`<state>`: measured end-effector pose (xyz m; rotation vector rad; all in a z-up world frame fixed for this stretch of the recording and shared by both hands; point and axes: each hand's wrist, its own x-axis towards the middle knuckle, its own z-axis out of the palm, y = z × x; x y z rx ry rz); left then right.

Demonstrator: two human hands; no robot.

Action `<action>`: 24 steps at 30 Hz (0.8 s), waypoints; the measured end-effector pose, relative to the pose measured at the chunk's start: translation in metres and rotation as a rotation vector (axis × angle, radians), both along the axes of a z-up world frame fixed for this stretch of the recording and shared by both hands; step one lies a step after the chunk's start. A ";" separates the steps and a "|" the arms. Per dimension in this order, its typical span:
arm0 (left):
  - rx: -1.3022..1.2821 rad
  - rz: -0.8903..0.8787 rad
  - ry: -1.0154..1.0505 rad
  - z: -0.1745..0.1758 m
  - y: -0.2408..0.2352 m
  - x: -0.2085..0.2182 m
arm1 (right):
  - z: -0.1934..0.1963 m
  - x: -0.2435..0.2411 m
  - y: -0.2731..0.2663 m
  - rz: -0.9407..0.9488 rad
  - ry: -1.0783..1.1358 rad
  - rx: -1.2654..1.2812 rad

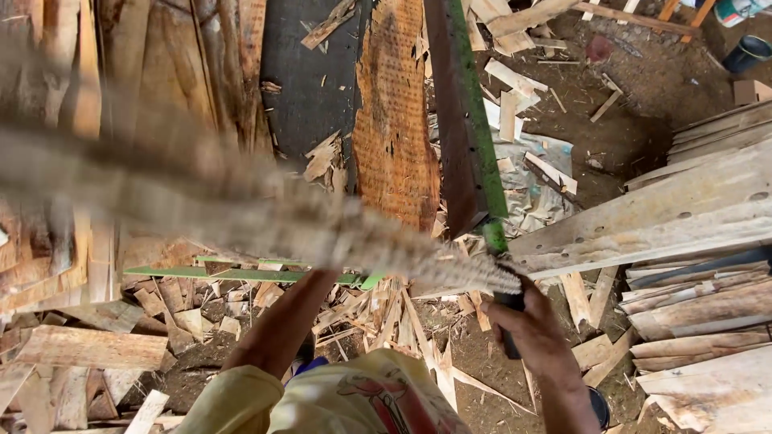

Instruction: Trim thin sheets of wood veneer using a manual lever-style cutter and sort them.

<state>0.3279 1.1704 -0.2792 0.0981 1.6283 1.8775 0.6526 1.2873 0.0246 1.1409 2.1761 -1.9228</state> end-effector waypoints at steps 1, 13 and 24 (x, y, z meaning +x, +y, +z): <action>-0.002 -0.006 0.001 0.007 0.000 -0.003 | -0.014 -0.005 -0.005 -0.006 0.001 -0.002; -0.567 -0.239 0.256 -0.048 0.003 -0.006 | -0.284 0.012 -0.029 -0.225 -0.121 -0.007; -1.382 -0.748 0.881 -0.017 -0.128 0.003 | -0.125 -0.002 -0.030 -0.113 -0.131 0.022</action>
